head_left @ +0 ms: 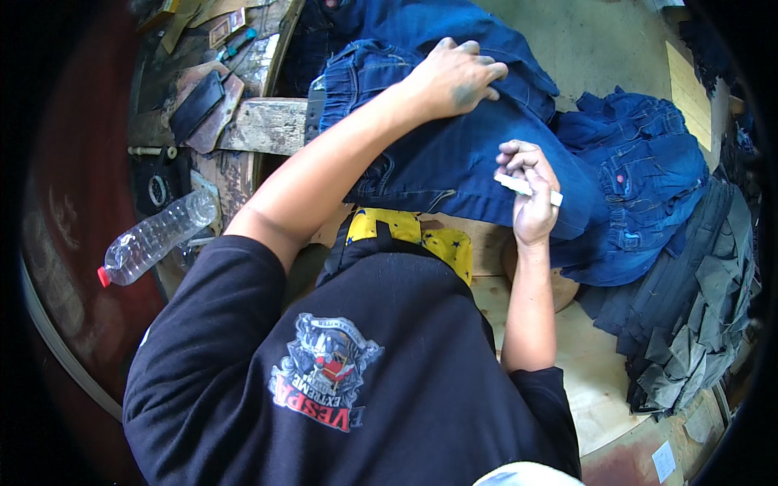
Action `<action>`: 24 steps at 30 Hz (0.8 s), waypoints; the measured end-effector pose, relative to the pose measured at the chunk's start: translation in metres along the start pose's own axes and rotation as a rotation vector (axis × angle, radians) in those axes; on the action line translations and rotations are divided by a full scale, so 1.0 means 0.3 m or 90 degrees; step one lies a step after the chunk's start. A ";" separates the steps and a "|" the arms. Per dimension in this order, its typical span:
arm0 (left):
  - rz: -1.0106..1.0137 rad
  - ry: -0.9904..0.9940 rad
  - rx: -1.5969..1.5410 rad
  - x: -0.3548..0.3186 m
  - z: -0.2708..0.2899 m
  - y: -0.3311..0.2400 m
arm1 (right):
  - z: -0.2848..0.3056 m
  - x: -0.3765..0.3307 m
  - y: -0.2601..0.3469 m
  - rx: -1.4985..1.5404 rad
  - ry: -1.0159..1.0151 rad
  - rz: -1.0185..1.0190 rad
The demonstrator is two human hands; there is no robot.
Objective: The person repeatedly picks up pairs of blue jeans, uses a white marker to draw lines on the fabric, and places them back on a pile. The person handles the jeans one at a time and marks different areas on each pair.
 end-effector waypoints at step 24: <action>0.300 -0.155 -0.234 -0.494 0.093 -0.348 | -0.081 -0.120 0.137 -0.590 0.103 0.338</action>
Point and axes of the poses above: each hand's wrist, its own x-axis towards the middle knuckle, its own z-axis out of the back of the hand, y = z × x, the point moved 10 cm from there along x, towards the middle knuckle, and after that the axes turned 6 degrees about -x, right-handed, at the moved point
